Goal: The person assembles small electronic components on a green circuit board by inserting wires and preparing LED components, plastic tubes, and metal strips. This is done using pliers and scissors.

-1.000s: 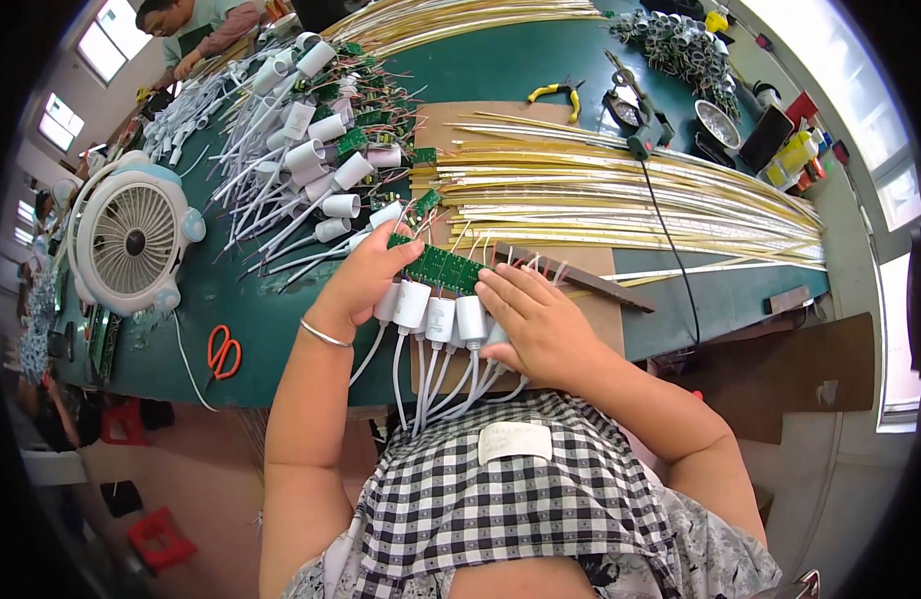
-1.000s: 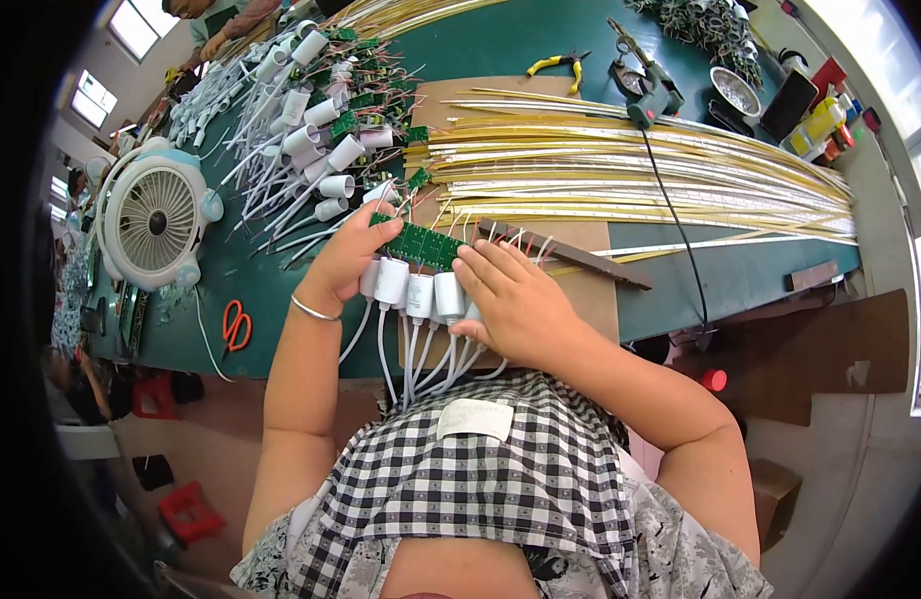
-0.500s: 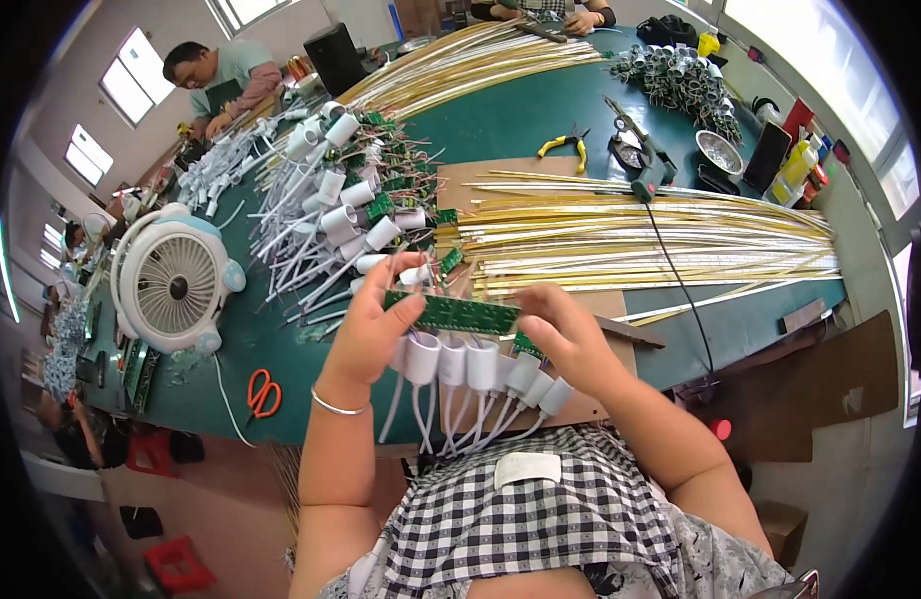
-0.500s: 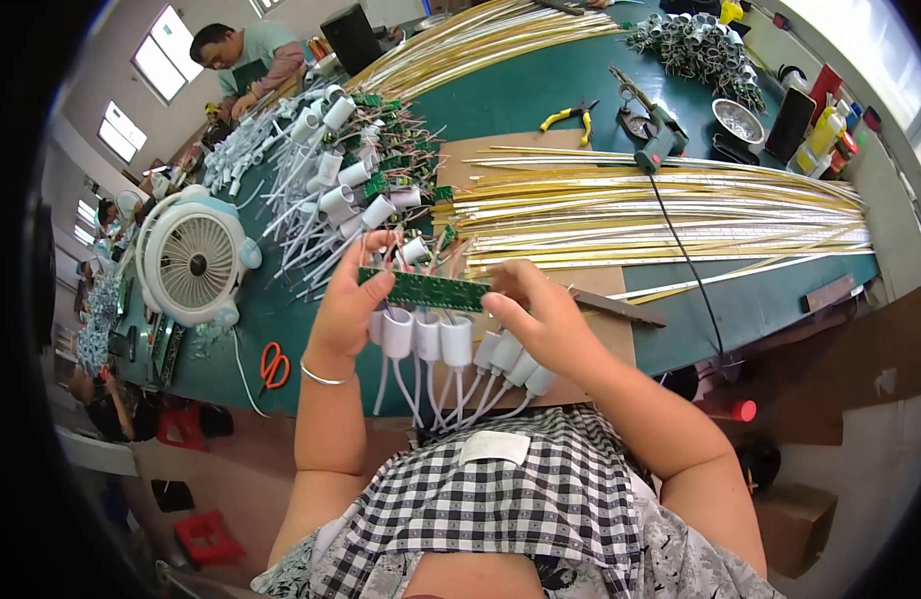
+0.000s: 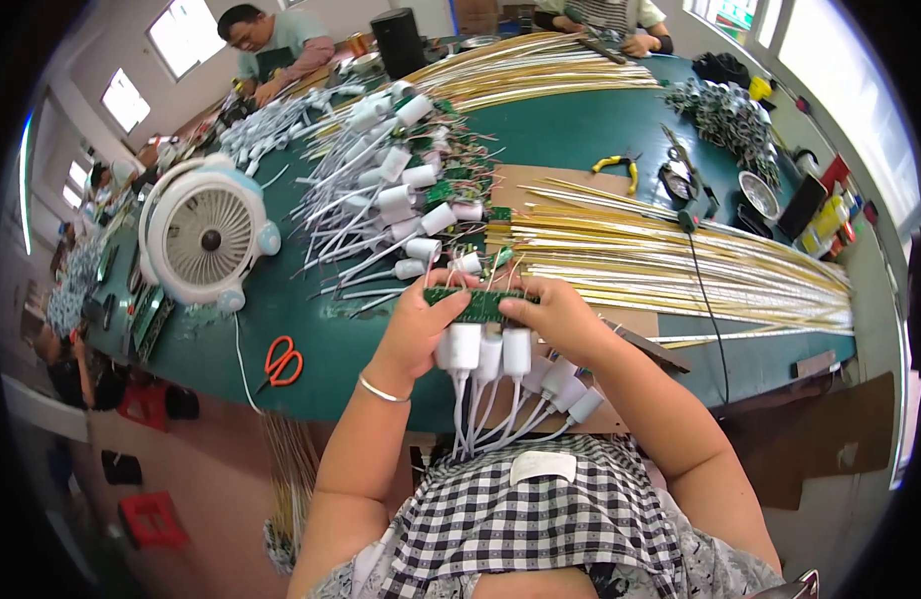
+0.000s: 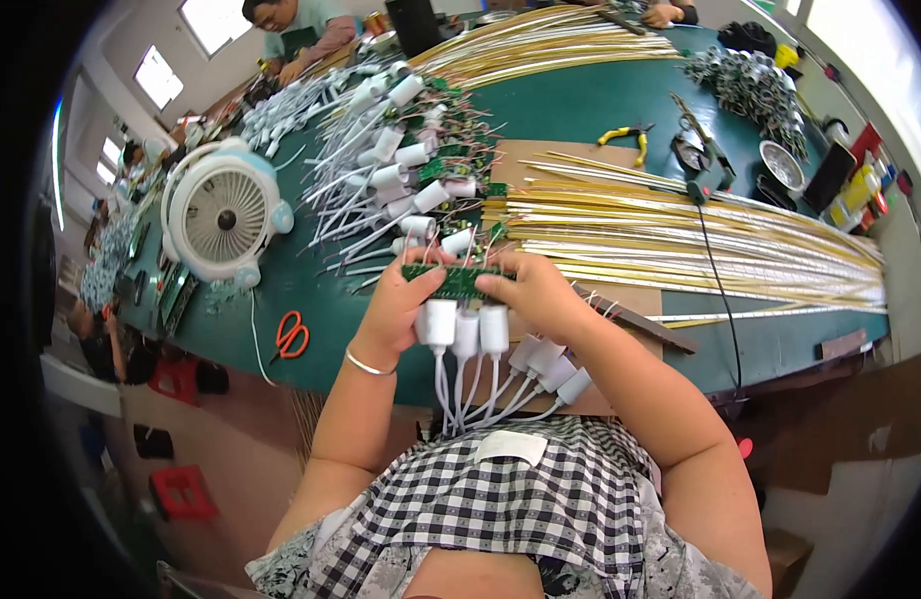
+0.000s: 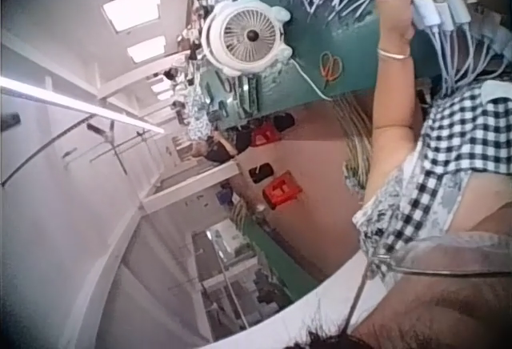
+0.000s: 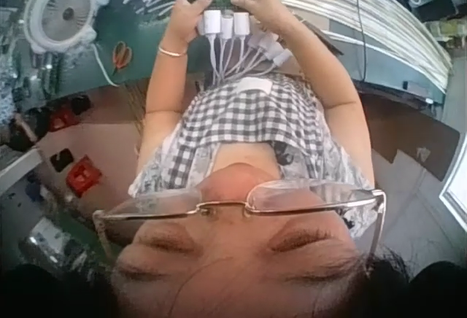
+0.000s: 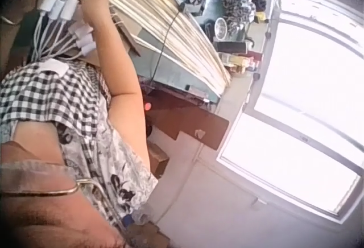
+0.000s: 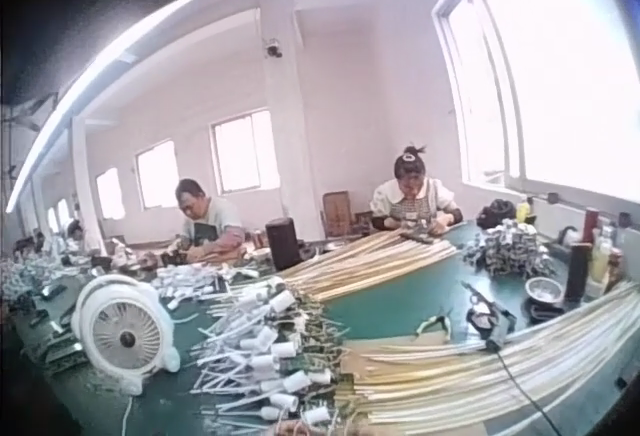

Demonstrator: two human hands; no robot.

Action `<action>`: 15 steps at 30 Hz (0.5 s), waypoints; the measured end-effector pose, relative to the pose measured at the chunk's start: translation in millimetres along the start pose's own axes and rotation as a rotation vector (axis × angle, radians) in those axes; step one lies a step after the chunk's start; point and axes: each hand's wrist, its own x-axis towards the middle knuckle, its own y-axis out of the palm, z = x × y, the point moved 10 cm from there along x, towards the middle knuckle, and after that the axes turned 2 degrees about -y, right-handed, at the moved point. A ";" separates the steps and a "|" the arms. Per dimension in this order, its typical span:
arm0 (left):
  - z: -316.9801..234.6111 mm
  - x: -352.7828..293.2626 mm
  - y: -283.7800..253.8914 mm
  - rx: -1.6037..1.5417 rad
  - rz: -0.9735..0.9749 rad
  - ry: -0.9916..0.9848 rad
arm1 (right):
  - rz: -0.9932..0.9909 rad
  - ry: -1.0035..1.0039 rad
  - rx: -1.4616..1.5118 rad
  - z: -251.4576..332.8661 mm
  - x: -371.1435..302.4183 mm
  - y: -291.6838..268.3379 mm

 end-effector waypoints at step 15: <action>26.2 16.6 -23.8 -0.046 -0.075 0.022 | 0.095 0.196 0.131 -27.8 37.9 34.9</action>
